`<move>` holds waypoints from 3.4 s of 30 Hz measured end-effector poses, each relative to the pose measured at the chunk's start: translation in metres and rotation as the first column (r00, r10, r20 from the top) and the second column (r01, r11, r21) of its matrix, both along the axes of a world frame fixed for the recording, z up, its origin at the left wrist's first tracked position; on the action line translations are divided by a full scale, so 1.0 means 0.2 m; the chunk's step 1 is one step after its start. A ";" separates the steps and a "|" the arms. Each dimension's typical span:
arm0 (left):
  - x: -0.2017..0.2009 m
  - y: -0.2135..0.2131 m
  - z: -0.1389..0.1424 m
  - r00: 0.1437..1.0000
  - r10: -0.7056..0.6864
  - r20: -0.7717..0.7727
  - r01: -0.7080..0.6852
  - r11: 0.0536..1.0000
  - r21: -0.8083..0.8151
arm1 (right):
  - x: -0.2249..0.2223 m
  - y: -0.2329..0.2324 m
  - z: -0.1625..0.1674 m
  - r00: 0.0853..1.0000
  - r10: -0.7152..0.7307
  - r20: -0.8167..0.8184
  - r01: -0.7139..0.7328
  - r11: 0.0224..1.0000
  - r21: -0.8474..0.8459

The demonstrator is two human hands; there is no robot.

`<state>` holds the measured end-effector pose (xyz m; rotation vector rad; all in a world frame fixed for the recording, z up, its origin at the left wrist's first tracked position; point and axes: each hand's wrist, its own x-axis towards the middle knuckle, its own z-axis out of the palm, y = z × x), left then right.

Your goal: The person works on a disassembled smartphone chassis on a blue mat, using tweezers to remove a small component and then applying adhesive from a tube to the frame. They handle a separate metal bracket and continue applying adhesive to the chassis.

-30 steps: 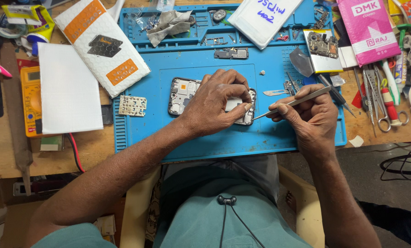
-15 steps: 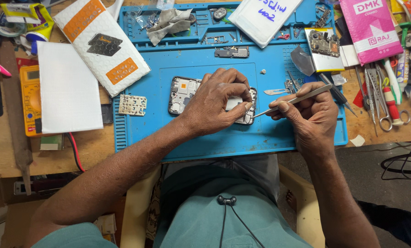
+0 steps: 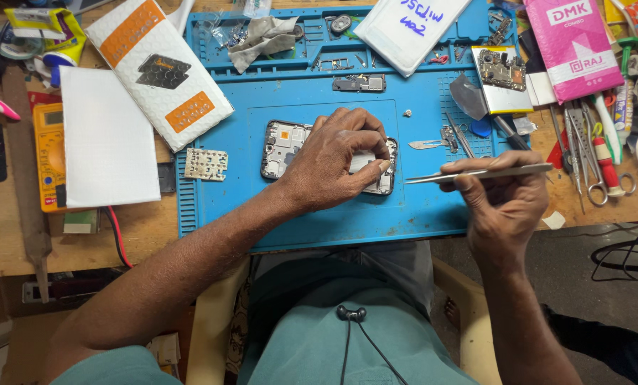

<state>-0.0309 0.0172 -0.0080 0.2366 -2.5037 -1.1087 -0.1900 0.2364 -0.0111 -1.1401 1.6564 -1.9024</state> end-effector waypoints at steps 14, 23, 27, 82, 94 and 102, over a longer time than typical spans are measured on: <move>0.00 -0.02 0.01 1.000 -0.025 -0.019 0.026 0.999 0.019 | 0.10 -0.06 0.03 0.999 0.039 -0.019 -0.037 0.995 0.093; 0.00 0.00 0.02 0.999 0.005 0.043 -0.007 0.999 0.040 | 0.10 -0.08 0.02 0.998 0.037 -0.043 -0.030 0.988 0.149; -0.01 0.00 0.01 0.999 0.001 0.039 -0.003 0.999 0.039 | 0.10 -0.09 0.02 0.999 0.034 -0.028 -0.029 0.987 0.159; 0.01 0.00 0.02 0.999 0.015 0.046 -0.016 1.000 0.013 | 0.02 -0.06 -0.03 0.976 0.084 0.202 -0.089 0.996 0.013; 0.00 0.00 0.01 0.999 0.018 0.047 -0.019 1.000 0.025 | 0.09 -0.04 -0.02 0.997 0.026 -0.074 -0.022 0.998 0.056; 0.00 0.01 0.02 1.000 0.013 0.013 -0.013 1.000 -0.012 | 0.06 -0.08 0.01 0.989 0.055 0.138 -0.073 0.988 0.132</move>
